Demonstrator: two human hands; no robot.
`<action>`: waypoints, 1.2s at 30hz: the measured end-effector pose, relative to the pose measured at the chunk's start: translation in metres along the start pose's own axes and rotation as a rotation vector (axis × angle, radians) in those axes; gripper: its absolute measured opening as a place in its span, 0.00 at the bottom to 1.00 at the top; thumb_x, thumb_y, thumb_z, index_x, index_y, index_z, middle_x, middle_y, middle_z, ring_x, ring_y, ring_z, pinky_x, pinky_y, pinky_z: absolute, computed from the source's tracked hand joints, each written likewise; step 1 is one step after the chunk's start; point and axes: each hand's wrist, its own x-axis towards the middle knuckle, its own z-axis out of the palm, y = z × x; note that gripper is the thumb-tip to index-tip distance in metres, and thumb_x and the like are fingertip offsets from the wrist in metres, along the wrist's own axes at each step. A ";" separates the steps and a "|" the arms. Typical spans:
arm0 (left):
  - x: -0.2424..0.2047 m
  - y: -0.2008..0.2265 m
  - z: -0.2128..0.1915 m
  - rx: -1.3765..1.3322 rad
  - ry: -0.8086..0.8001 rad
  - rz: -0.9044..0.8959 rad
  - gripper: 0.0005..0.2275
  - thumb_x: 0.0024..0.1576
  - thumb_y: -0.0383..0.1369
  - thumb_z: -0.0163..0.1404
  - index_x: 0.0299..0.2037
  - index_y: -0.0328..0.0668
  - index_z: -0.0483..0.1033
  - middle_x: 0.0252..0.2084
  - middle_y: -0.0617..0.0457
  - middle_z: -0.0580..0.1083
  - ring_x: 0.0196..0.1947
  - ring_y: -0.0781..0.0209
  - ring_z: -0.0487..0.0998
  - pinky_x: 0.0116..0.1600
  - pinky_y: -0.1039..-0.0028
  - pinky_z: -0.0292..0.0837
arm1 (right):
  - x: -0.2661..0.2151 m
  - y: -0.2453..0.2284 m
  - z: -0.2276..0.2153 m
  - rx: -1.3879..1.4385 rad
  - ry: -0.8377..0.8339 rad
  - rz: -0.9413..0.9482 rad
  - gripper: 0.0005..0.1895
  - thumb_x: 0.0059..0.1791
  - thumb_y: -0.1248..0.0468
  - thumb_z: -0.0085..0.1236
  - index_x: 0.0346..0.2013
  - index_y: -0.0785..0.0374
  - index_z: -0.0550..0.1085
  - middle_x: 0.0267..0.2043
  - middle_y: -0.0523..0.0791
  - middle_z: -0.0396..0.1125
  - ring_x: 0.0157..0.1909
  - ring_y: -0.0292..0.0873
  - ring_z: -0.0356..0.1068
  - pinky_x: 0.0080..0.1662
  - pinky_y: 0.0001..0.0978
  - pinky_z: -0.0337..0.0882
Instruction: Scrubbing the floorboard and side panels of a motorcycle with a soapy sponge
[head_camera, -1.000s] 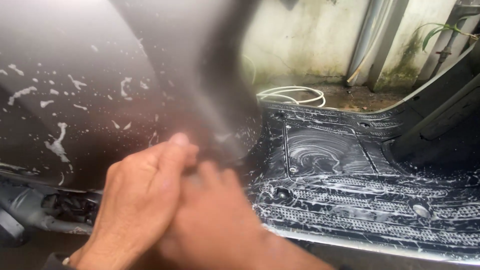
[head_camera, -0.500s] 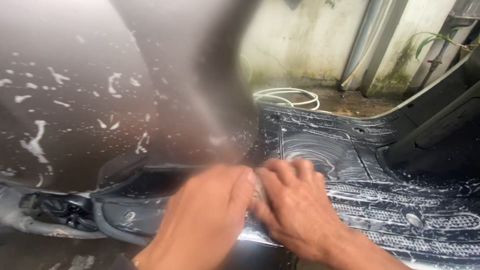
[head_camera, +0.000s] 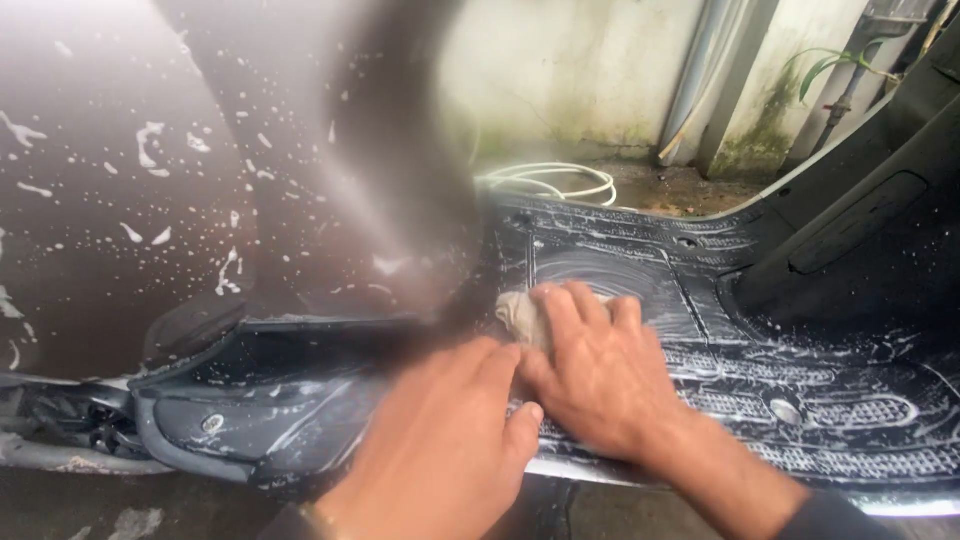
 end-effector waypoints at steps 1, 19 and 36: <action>-0.001 0.002 0.005 0.018 0.078 0.085 0.18 0.48 0.37 0.47 0.47 0.38 0.67 0.34 0.49 0.70 0.33 0.47 0.70 0.37 0.58 0.64 | -0.001 0.006 0.003 -0.031 0.026 -0.047 0.30 0.42 0.41 0.35 0.56 0.48 0.54 0.56 0.40 0.52 0.50 0.61 0.53 0.46 0.61 0.59; 0.005 0.012 0.012 0.024 0.006 -0.027 0.24 0.46 0.40 0.51 0.50 0.35 0.60 0.41 0.47 0.65 0.40 0.46 0.67 0.42 0.57 0.62 | 0.016 -0.004 -0.008 0.009 -0.047 0.106 0.23 0.43 0.47 0.33 0.53 0.39 0.55 0.49 0.52 0.54 0.48 0.62 0.54 0.46 0.57 0.60; 0.004 0.014 0.006 0.044 -0.200 -0.064 0.27 0.53 0.43 0.46 0.56 0.32 0.54 0.54 0.43 0.58 0.52 0.46 0.59 0.51 0.55 0.54 | 0.013 0.028 0.012 -0.026 0.138 0.054 0.20 0.44 0.50 0.35 0.41 0.61 0.60 0.44 0.55 0.55 0.40 0.64 0.57 0.43 0.57 0.60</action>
